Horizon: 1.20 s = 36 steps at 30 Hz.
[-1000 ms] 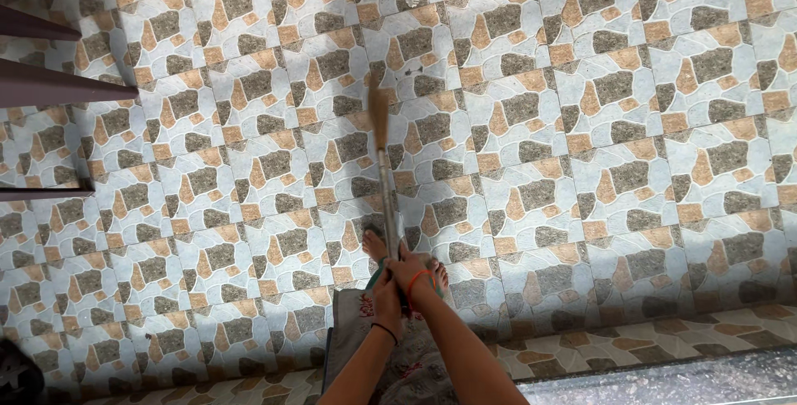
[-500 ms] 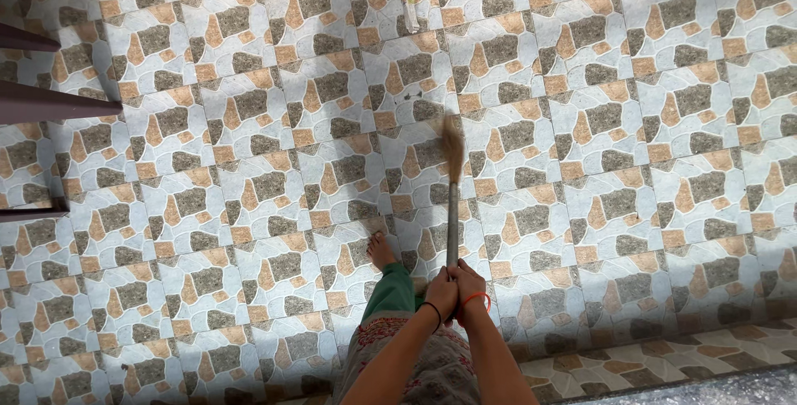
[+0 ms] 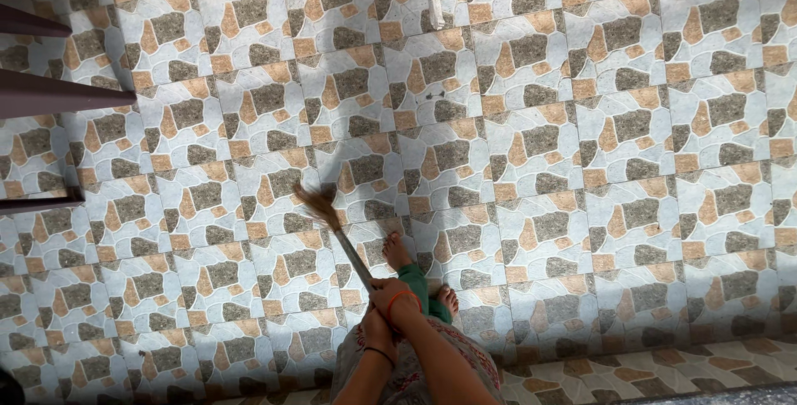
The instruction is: The person sweeps the tiled floor with a broom, moving small debris around a plastic chair and along the edges of a balcony railing.
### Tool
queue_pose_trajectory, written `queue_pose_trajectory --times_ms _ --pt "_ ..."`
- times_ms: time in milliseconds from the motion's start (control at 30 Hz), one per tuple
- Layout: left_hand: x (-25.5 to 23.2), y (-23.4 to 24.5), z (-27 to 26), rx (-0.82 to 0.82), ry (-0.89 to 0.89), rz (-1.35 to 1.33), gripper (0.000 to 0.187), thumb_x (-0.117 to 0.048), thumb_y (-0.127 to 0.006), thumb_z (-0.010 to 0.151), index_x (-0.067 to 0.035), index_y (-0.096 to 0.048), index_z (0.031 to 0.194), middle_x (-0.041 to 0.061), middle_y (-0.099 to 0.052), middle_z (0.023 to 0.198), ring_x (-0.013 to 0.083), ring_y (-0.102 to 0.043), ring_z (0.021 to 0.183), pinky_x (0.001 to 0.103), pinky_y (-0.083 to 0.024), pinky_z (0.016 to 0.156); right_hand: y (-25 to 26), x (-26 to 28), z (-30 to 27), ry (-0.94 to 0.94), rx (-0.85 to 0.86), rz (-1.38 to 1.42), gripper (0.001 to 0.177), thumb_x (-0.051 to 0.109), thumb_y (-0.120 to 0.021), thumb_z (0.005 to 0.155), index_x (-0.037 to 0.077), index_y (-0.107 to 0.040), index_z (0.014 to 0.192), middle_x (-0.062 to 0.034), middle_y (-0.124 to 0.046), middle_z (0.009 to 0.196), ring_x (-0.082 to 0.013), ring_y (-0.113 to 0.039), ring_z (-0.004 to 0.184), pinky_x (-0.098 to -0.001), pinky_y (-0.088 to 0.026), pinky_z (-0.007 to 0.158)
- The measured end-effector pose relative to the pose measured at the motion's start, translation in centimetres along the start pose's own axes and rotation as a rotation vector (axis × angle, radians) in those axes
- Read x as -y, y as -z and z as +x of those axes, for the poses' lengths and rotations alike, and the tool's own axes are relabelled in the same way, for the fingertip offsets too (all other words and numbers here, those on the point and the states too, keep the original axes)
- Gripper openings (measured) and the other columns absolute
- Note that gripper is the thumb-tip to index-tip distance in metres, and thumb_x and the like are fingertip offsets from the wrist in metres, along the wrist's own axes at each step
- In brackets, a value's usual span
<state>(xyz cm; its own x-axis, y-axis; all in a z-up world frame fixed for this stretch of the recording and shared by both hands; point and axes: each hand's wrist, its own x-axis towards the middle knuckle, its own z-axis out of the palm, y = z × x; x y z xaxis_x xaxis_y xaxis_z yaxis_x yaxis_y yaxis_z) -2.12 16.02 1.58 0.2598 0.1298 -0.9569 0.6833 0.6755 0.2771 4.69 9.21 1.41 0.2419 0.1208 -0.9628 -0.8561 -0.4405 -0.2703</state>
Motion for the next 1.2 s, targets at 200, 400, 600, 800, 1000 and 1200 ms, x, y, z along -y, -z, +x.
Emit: queue_pose_trajectory --times_ms 200,400,600,800,1000,1200 --pt "2.0 -8.9 0.1 0.071 0.157 0.606 0.055 -0.017 -0.034 0.103 -0.023 -0.026 0.157 0.019 -0.069 0.115 0.0323 -0.064 0.083 0.042 -0.051 0.065 7.9 -5.7 0.6 0.089 -0.207 0.796 0.050 0.009 -0.069 0.086 0.008 -0.069 0.136 -0.0178 -0.078 0.106 -0.0209 -0.072 0.084 -0.0324 -0.058 0.075" --pt "0.4 -17.7 3.6 0.425 -0.010 0.766 0.042 -0.020 -0.047 0.103 -0.006 -0.061 0.141 0.012 -0.070 0.092 0.0156 -0.061 0.062 0.033 -0.047 0.051 15.0 -2.1 0.7 0.114 -0.569 0.938 0.060 0.012 -0.065 0.088 0.009 -0.058 0.147 -0.0153 -0.073 0.092 -0.0200 -0.065 0.072 -0.0332 -0.053 0.062" --pt "-2.8 -13.6 4.4 0.541 -0.128 0.382 0.038 -0.016 -0.050 0.102 0.002 -0.064 0.132 0.005 -0.076 0.103 0.0117 -0.070 0.079 0.027 -0.056 0.066 12.9 3.6 -1.2 0.449 -0.631 0.560 0.079 0.015 -0.074 0.085 0.016 -0.039 0.155 -0.0166 -0.072 0.109 -0.0192 -0.068 0.081 -0.0319 -0.056 0.069" --pt "-3.5 -10.3 2.5 -0.006 -0.195 -0.006 0.041 -0.015 -0.046 0.099 -0.006 -0.058 0.137 0.007 -0.073 0.097 0.0155 -0.069 0.073 0.028 -0.056 0.060 8.8 7.1 2.4 0.447 -0.141 0.072 0.072 0.009 -0.077 0.088 0.029 -0.052 0.152 -0.0181 -0.051 0.145 -0.0304 -0.054 0.123 -0.0409 -0.051 0.096" --pt "0.1 -20.7 3.4 -0.030 -0.072 0.439 0.043 -0.023 -0.047 0.099 -0.013 -0.056 0.139 0.013 -0.069 0.098 0.0265 -0.066 0.075 0.039 -0.051 0.058 19.0 1.2 5.5 0.180 -0.024 0.523 0.054 0.007 -0.067 0.088 0.010 -0.063 0.142 -0.0129 -0.071 0.134 -0.0237 -0.072 0.110 -0.0339 -0.058 0.091" --pt "4.0 -31.2 4.3 0.350 -0.021 0.980 0.039 -0.022 -0.042 0.103 -0.003 -0.063 0.130 0.016 -0.071 0.096 0.0236 -0.065 0.072 0.034 -0.050 0.059 28.5 -5.2 5.2 0.169 -0.413 1.054 0.059 0.001 -0.067 0.087 0.007 -0.061 0.145 -0.0168 -0.073 0.115 -0.0178 -0.067 0.083 -0.0315 -0.056 0.073"
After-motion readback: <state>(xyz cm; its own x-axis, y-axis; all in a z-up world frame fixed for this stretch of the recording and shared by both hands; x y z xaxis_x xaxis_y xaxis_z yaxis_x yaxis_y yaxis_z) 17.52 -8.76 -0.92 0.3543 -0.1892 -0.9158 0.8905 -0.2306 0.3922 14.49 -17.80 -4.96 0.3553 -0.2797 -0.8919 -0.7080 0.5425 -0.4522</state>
